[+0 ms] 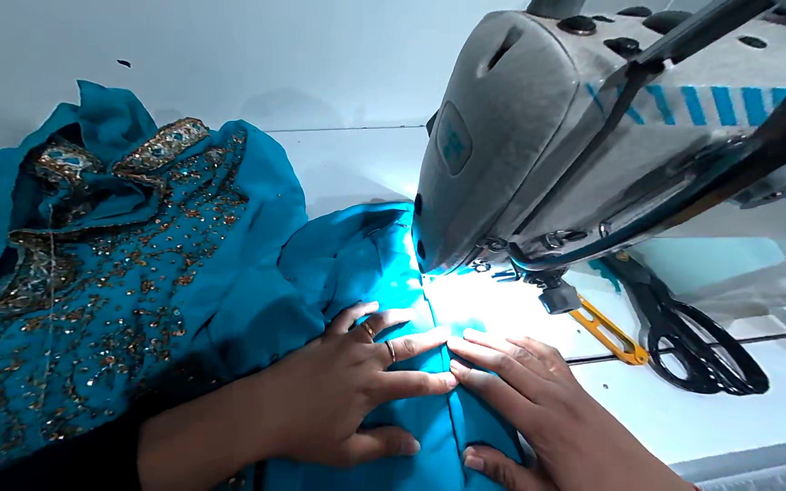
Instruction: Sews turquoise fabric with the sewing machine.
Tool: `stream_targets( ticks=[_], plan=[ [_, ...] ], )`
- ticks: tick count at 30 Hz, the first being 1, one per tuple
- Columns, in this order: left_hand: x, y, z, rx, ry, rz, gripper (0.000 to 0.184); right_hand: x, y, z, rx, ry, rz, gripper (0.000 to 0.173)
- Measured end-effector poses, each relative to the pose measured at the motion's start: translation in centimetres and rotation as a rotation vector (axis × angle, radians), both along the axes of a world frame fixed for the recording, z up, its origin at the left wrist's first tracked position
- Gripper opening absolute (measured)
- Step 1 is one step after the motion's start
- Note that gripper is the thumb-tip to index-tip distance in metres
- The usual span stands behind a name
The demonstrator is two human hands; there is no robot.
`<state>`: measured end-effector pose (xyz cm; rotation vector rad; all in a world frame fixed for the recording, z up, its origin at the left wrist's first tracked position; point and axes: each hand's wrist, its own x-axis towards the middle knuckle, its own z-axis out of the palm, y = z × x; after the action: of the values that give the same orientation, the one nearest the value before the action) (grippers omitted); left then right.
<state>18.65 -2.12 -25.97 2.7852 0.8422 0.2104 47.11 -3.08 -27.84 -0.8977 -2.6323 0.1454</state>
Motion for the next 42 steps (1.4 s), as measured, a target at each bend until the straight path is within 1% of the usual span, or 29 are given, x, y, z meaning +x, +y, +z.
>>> stream_targets(
  ticks=[6, 9, 11, 16, 21, 24, 26, 27, 30, 31, 32, 34, 36, 37, 38, 40, 42],
  plan=[
    [-0.6, 1.8, -0.3, 0.001, 0.023, -0.007, 0.054, -0.6, 1.6, 0.4, -0.018, -0.001, 0.014, 0.062],
    [-0.8, 2.8, -0.6, 0.015, -0.001, -0.006, 0.052, -0.8, 2.4, 0.3, -0.008, 0.007, 0.005, 0.061],
    [-1.0, 3.2, -0.6, 0.023, 0.008, -0.001, 0.054, -0.9, 2.7, 0.2, -0.014, 0.011, 0.000, 0.061],
    [-0.9, 3.3, -0.4, 0.018, 0.036, 0.008, 0.055, -0.8, 2.9, -0.1, -0.040, 0.025, -0.011, 0.060],
    [-0.8, 2.8, -0.6, 0.100, -0.010, -0.019, 0.056, -0.8, 3.0, -0.2, -0.039, 0.055, -0.007, 0.062],
    [-0.7, 2.5, -0.5, 0.138, 0.006, -0.044, 0.057, -0.6, 3.0, -0.4, -0.034, 0.071, -0.024, 0.064],
    [-0.5, 2.4, -0.3, 0.159, 0.020, -0.058, 0.056, -0.4, 2.8, -0.4, -0.012, 0.146, -0.069, 0.061],
    [-0.4, 2.4, -0.3, 0.167, 0.016, -0.063, 0.056, -0.3, 2.6, -0.3, 0.008, 0.228, -0.102, 0.055],
    [-0.1, 2.3, 0.0, 0.148, 0.003, -0.060, 0.055, 0.0, 0.6, 0.4, 0.042, 0.473, -0.228, 0.034],
    [0.0, 2.2, 0.2, 0.130, -0.001, -0.052, 0.054, 0.0, -0.8, 0.8, 0.009, 0.504, -0.276, 0.032],
    [0.1, 2.0, 0.3, 0.107, -0.006, -0.044, 0.053, 0.0, -2.5, 1.4, -0.048, 0.488, -0.310, 0.034],
    [0.2, 1.6, 0.5, 0.065, -0.002, -0.026, 0.051, -0.1, -5.8, 1.9, -0.150, 0.364, -0.324, 0.045],
    [0.4, 1.3, 0.7, 0.038, 0.009, -0.009, 0.048, -0.6, -8.3, 1.6, -0.167, 0.232, -0.340, 0.050],
    [0.5, 1.2, 0.8, 0.026, 0.021, 0.003, 0.047, -0.8, -9.2, 1.3, -0.142, 0.184, -0.355, 0.048],
    [0.6, 1.0, 1.0, 0.009, 0.039, 0.018, 0.046, -0.9, -9.9, 0.8, -0.107, 0.164, -0.372, 0.042],
    [1.0, 0.7, 1.5, -0.031, 0.066, 0.058, 0.045, -1.0, -10.5, 0.2, -0.083, 0.218, -0.390, 0.030],
    [1.3, 0.3, 1.8, -0.059, 0.079, 0.093, 0.045, -1.0, -10.8, 0.5, -0.117, 0.307, -0.397, 0.026]
  ],
)
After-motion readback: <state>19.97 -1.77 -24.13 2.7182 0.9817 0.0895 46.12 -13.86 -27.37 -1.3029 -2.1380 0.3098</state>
